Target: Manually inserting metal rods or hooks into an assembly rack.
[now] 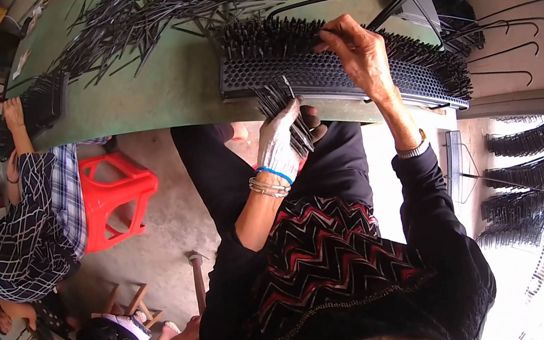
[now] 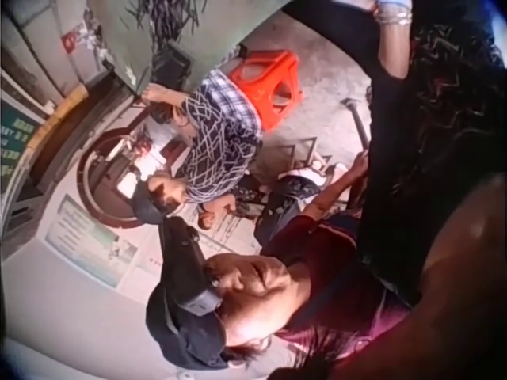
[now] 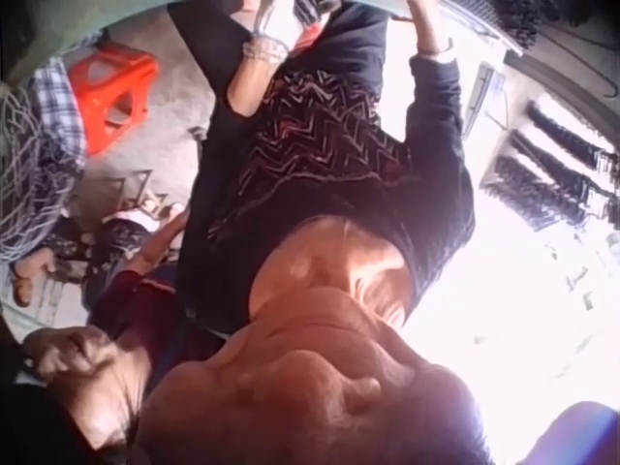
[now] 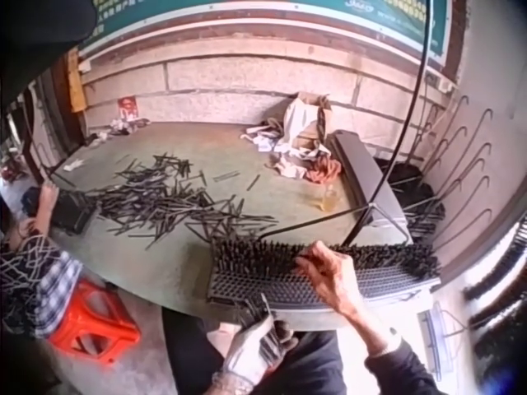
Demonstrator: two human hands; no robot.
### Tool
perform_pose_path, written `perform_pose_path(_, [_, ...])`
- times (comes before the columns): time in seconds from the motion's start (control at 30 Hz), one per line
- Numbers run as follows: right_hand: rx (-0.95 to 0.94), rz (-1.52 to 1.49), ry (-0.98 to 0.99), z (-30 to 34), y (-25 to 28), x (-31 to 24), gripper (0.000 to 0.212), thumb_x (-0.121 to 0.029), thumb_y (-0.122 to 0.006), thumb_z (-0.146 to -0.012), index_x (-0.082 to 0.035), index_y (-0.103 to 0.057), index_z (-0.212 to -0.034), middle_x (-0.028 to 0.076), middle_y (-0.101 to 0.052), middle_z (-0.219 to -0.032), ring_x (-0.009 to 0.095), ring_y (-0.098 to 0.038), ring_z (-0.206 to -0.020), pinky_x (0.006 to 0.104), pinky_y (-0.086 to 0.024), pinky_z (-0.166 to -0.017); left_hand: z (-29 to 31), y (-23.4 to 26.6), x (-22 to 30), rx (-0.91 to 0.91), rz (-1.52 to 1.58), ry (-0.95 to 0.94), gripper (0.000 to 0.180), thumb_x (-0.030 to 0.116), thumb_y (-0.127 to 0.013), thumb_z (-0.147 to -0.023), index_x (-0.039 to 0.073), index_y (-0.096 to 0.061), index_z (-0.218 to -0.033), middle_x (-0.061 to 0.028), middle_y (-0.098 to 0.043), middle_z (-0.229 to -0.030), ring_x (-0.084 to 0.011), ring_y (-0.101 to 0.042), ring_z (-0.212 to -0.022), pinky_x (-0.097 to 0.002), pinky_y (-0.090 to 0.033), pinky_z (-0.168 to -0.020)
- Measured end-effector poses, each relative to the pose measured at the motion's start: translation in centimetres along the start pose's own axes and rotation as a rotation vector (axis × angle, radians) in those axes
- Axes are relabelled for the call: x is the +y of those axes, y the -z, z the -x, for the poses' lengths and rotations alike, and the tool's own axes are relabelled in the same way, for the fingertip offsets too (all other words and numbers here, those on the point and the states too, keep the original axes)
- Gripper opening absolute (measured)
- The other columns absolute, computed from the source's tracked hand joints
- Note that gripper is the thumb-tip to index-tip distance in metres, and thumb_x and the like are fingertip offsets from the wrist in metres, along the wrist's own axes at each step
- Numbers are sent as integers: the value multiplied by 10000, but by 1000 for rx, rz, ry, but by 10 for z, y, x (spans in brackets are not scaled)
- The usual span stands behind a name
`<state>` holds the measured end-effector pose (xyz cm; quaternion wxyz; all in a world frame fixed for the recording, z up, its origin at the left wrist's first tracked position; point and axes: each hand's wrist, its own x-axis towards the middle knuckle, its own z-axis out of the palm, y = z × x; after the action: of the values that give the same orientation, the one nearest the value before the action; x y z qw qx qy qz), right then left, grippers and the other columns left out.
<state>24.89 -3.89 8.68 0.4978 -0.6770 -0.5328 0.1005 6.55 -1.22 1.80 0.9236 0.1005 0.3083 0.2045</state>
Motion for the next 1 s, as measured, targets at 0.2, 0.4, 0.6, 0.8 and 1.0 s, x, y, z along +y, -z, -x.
perform_pose_path(0.2, [-42,55,9,-2,4,-1,67,-60,-609,-927,-8,-595,-967,61,-719,-787,71,-669,-769,211,-486,-646,0,2,-1,26,-22,16,128,176,-603,-939,65,-632,-995,-70,-641,-791,-167,-623,-622,-340,-564,-545])
perform_pose_path(0.4, [-56,65,-9,-7,2,-2,69,-66,-615,-925,-15,-598,-968,60,-719,-780,67,-668,-773,205,-486,-655,0,3,0,22,-20,17,134,176,-629,-921,56,-653,-977,-69,-637,-755,-161,-616,-590,-321,-539,-511])
perform_pose_path(0.6, [-164,53,-14,-7,1,2,87,-51,-630,-903,9,-612,-964,73,-704,-843,122,-699,-787,237,-518,-675,-1,-4,2,68,-52,14,147,178,-641,-915,44,-662,-971,-70,-635,-734,-156,-603,-552,-310,-517,-485])
perform_pose_path(0.8, [-80,412,221,-12,-14,5,123,-84,-698,-832,-83,-667,-951,48,-620,-837,181,-622,-689,297,-503,-619,0,-7,7,65,-69,-7,164,168,-632,-921,28,-660,-1002,-80,-647,-767,-159,-606,-574,-289,-507,-478])
perform_pose_path(1.0, [-22,576,248,-12,-16,4,156,-163,-705,-836,-134,-707,-989,46,-611,-835,210,-626,-717,315,-514,-634,0,-10,12,54,-76,-1,176,170,-627,-923,25,-660,-1018,-79,-647,-772,-164,-618,-596,-292,-519,-490])
